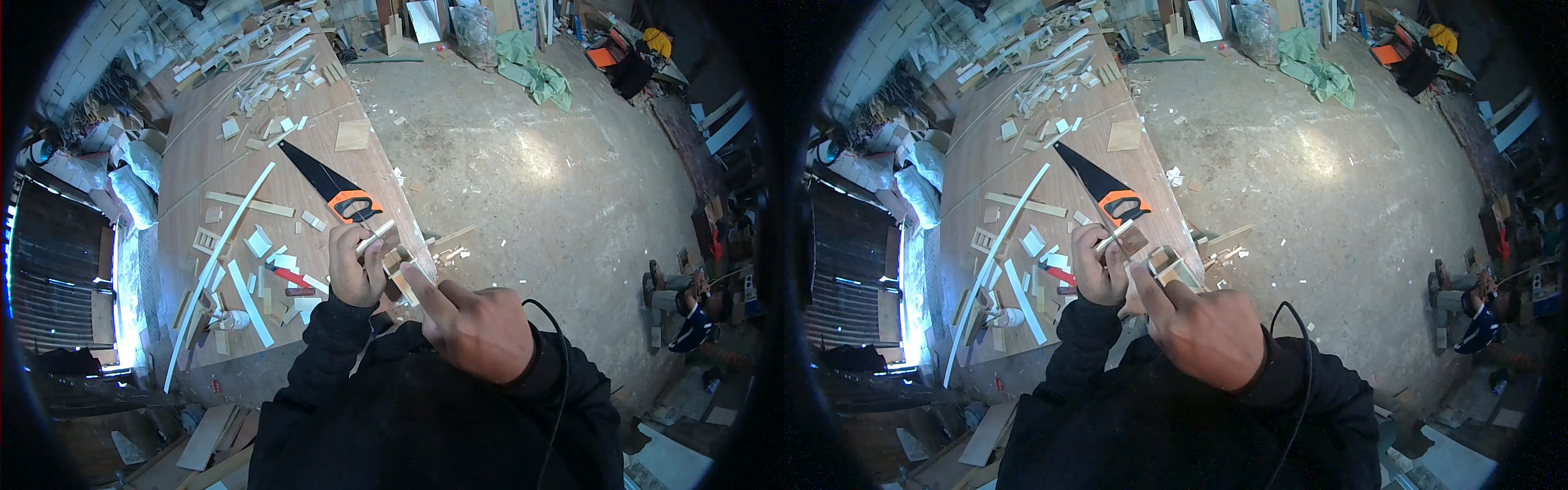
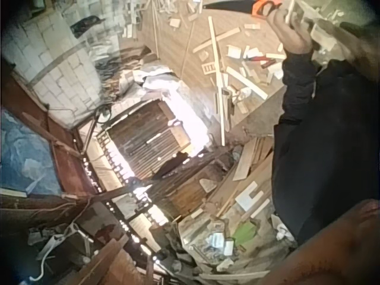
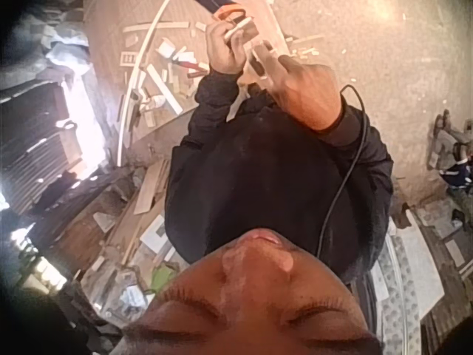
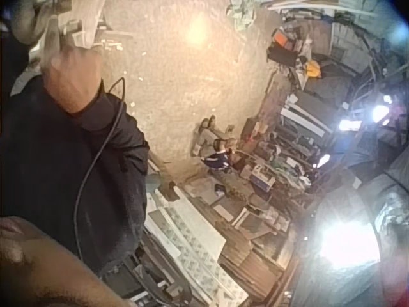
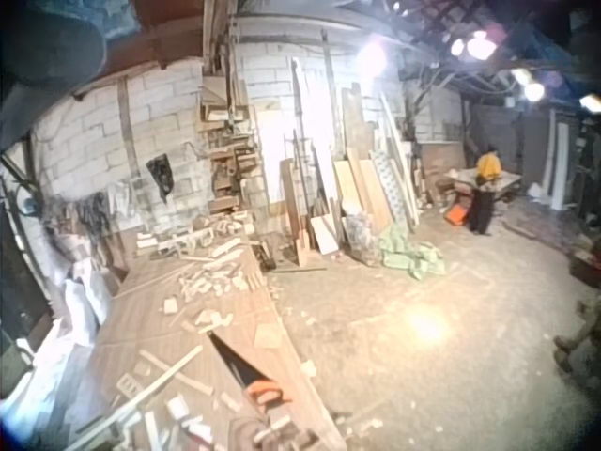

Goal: The person trims small wooden pieces with a utility knife, fits them together with panels by hand, and marks a wooden block using a pen.

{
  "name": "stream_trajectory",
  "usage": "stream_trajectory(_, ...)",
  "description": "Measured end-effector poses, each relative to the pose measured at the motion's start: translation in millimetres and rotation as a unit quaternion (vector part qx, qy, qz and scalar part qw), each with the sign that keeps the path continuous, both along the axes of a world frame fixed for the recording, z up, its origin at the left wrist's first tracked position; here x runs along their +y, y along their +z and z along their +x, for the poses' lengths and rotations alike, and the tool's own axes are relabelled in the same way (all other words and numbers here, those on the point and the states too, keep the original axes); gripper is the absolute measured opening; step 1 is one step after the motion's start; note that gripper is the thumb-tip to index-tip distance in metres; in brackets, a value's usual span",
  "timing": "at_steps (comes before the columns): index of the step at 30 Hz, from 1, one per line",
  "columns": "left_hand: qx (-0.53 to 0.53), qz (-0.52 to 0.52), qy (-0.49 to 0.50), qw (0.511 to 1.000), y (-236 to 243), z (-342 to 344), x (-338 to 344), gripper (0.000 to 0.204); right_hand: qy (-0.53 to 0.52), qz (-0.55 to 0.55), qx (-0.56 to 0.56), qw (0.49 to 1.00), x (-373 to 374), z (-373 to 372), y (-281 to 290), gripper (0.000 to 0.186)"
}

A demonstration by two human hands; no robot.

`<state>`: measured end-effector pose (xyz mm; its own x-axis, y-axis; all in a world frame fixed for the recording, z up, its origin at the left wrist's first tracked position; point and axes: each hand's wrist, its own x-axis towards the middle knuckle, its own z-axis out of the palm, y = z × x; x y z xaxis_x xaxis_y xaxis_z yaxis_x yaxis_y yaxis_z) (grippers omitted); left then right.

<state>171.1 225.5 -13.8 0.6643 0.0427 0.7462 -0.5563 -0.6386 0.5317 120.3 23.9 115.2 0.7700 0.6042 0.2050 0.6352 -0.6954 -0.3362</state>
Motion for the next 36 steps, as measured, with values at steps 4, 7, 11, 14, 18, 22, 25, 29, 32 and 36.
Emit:
stream_trajectory(4, 0.043, -0.041, -0.006, 0.998, -9, -3, 0, 0.018, -0.009, 0.01, -0.015, 1.0, 10, 3, -9, 0.061)
stream_trajectory(7, 0.03, -0.017, 0.009, 0.999, -11, -4, 4, 0.014, 0.004, -0.003, -0.038, 0.999, 16, 4, -12, 0.056)
stream_trajectory(11, 0.059, -0.051, 0.012, 0.997, -14, -8, 5, 0.017, 0.001, -0.007, -0.048, 0.999, 22, 3, -15, 0.054)
stream_trajectory(14, 0.067, -0.056, 0.015, 0.996, -12, -11, 7, 0.017, 0.0, -0.004, -0.048, 0.999, 27, 2, -15, 0.052)
stream_trajectory(18, 0.068, -0.061, 0.008, 0.996, -13, -13, 9, 0.016, -0.025, 0.008, -0.048, 0.998, 35, 4, -26, 0.056)
stream_trajectory(22, 0.078, -0.049, 0.024, 0.995, -17, -13, 16, 0.015, -0.031, 0.023, -0.032, 0.999, 40, 3, -26, 0.055)
stream_trajectory(25, 0.099, -0.055, 0.024, 0.993, -16, -15, 18, 0.014, -0.031, 0.01, -0.033, 0.999, 41, 1, -27, 0.055)
stream_trajectory(29, 0.085, -0.044, 0.028, 0.995, -16, -16, 14, 0.013, -0.04, 0.008, -0.006, 0.999, 45, 6, -33, 0.054)
stream_trajectory(32, 0.082, -0.047, 0.037, 0.995, -20, -13, 16, 0.014, -0.039, 0.01, -0.006, 0.999, 46, 6, -31, 0.053)
stream_trajectory(36, 0.092, -0.06, 0.039, 0.993, -15, -13, 13, 0.013, -0.042, -0.016, 0.006, 0.999, 48, 11, -33, 0.052)
